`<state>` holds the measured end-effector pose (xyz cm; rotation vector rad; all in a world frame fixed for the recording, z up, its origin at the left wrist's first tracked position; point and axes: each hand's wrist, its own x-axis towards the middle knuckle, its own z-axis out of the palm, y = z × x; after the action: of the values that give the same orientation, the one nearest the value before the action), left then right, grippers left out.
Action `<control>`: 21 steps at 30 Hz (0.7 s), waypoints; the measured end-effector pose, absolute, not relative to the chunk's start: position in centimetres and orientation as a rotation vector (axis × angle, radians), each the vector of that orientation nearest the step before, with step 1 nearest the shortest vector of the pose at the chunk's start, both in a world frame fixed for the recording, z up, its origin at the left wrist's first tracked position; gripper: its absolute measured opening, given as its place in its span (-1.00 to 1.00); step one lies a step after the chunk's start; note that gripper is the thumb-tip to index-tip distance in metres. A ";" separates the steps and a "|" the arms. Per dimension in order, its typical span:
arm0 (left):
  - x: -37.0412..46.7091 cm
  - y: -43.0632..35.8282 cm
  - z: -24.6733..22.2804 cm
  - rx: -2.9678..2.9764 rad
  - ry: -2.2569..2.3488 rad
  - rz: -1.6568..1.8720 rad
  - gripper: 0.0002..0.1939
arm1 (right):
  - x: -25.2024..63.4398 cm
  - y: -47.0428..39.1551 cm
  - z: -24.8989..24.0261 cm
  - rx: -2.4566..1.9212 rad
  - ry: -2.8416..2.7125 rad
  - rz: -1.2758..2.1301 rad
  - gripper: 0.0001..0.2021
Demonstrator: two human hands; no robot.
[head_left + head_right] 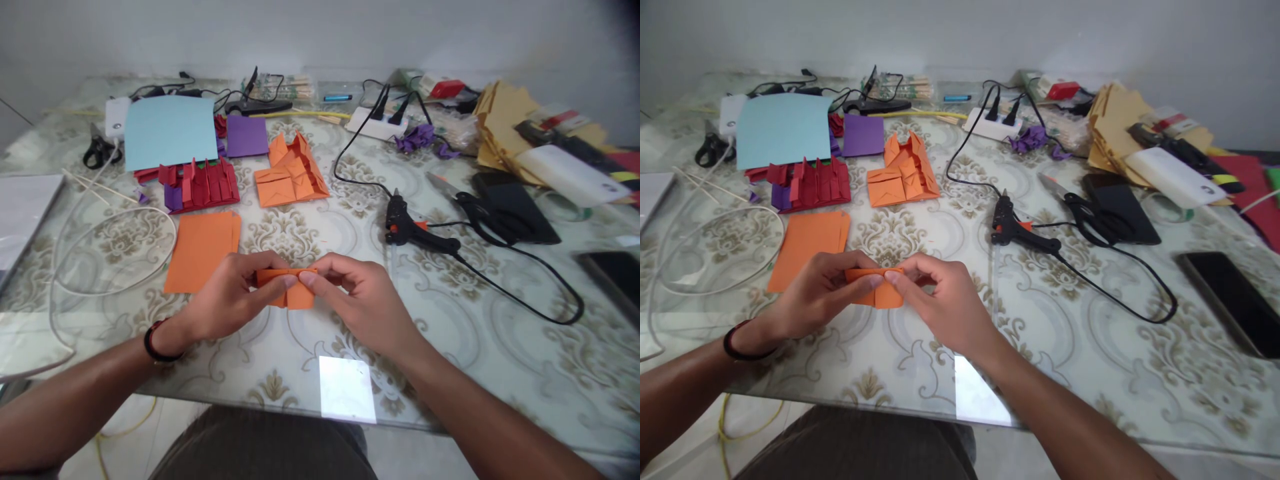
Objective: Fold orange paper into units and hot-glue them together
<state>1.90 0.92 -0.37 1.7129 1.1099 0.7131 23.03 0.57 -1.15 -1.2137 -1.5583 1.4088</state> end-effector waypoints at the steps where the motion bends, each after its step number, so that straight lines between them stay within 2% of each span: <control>1: 1.9 0.9 -0.4 1.703 1.107 0.716 -0.74 | 23.0 0.6 -1.1 -1.209 -1.558 1.410 -0.79; 21: 1.6 1.1 0.0 1.766 1.128 0.786 -0.76 | 23.1 0.6 -1.5 -1.081 -1.488 1.396 -0.78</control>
<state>1.64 1.12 0.01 1.7656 1.1284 0.7861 23.11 0.61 -1.49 -1.0812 -1.4884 1.3956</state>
